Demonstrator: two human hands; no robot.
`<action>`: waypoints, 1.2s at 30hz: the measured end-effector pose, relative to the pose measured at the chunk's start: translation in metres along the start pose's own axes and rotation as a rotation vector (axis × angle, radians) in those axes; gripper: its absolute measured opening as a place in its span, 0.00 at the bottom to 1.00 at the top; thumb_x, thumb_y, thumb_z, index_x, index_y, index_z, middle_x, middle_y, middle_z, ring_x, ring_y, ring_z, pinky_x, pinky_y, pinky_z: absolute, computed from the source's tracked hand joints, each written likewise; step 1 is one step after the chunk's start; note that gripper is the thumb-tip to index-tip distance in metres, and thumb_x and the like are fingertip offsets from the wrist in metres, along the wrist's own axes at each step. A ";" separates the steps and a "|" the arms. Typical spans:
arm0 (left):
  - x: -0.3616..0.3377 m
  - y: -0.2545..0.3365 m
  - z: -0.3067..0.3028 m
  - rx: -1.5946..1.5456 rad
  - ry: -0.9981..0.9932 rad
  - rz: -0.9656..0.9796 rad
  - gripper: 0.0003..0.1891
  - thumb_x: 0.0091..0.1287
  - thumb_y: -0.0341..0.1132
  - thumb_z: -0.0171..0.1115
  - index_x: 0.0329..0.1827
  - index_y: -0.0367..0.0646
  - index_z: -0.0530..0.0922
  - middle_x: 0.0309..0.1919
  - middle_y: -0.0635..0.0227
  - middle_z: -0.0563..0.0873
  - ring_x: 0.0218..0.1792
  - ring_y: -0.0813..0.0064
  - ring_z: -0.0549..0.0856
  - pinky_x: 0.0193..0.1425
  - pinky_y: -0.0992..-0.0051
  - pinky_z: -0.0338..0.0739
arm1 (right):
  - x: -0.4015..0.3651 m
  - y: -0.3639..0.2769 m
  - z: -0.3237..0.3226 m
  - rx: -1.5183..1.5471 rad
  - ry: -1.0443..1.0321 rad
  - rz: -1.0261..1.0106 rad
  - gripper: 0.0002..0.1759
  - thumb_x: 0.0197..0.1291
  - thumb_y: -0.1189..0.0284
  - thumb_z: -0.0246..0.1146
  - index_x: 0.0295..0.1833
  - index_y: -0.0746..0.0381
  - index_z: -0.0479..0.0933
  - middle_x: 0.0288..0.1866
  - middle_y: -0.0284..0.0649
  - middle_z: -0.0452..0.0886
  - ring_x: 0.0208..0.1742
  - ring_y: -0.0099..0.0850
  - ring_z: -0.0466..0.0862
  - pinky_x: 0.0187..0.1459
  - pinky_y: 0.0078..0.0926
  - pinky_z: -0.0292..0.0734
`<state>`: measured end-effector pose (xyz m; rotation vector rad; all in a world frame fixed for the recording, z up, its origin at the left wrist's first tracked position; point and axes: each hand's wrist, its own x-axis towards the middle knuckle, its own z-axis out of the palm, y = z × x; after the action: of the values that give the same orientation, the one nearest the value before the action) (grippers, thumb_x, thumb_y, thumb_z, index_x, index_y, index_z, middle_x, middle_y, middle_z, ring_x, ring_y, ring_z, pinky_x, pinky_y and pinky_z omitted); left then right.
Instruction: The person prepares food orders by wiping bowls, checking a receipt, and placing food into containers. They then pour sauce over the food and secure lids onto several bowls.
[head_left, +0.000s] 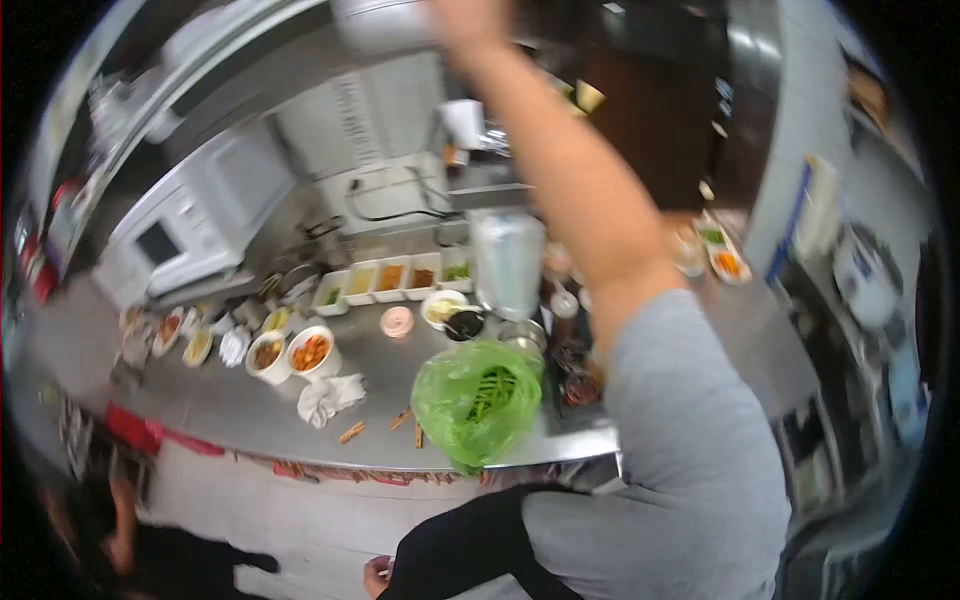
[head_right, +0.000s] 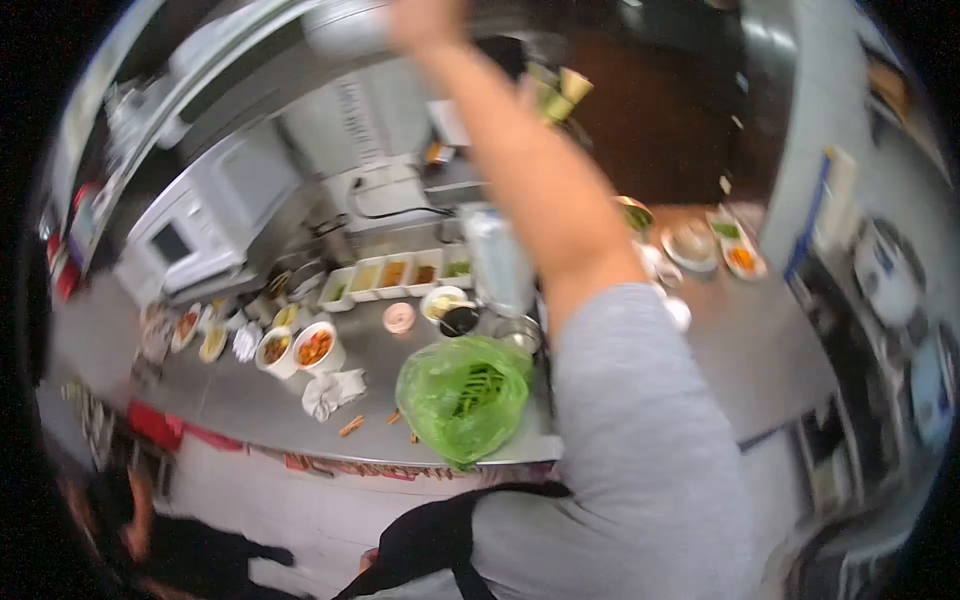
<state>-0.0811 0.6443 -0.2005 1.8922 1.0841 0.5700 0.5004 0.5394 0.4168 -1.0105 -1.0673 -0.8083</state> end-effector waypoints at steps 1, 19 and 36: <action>0.009 0.023 0.005 -0.043 -0.027 -0.010 0.08 0.52 0.29 0.65 0.34 0.42 0.78 0.32 0.64 0.80 0.35 0.70 0.80 0.39 0.72 0.74 | -0.029 -0.006 0.029 0.084 0.041 -0.134 0.09 0.46 0.76 0.59 0.34 0.61 0.83 0.35 0.41 0.83 0.34 0.31 0.82 0.41 0.28 0.76; 0.002 0.212 0.104 0.096 -0.772 0.728 0.09 0.53 0.25 0.63 0.37 0.40 0.77 0.37 0.61 0.81 0.39 0.64 0.80 0.41 0.72 0.73 | -0.449 -0.193 -0.387 -0.501 0.331 0.916 0.20 0.48 0.86 0.62 0.49 0.64 0.77 0.55 0.37 0.70 0.39 0.19 0.76 0.43 0.15 0.74; -0.133 0.357 0.372 0.003 -0.820 0.836 0.12 0.53 0.27 0.64 0.41 0.40 0.76 0.40 0.60 0.77 0.37 0.63 0.79 0.42 0.72 0.75 | -0.553 -0.122 -0.511 -0.607 0.071 1.130 0.21 0.43 0.83 0.65 0.48 0.63 0.77 0.49 0.38 0.75 0.35 0.24 0.78 0.39 0.19 0.76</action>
<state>0.2828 0.2713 -0.0896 2.2210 -0.2570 0.1638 0.3865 0.0487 -0.1562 -1.8112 -0.0445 -0.1920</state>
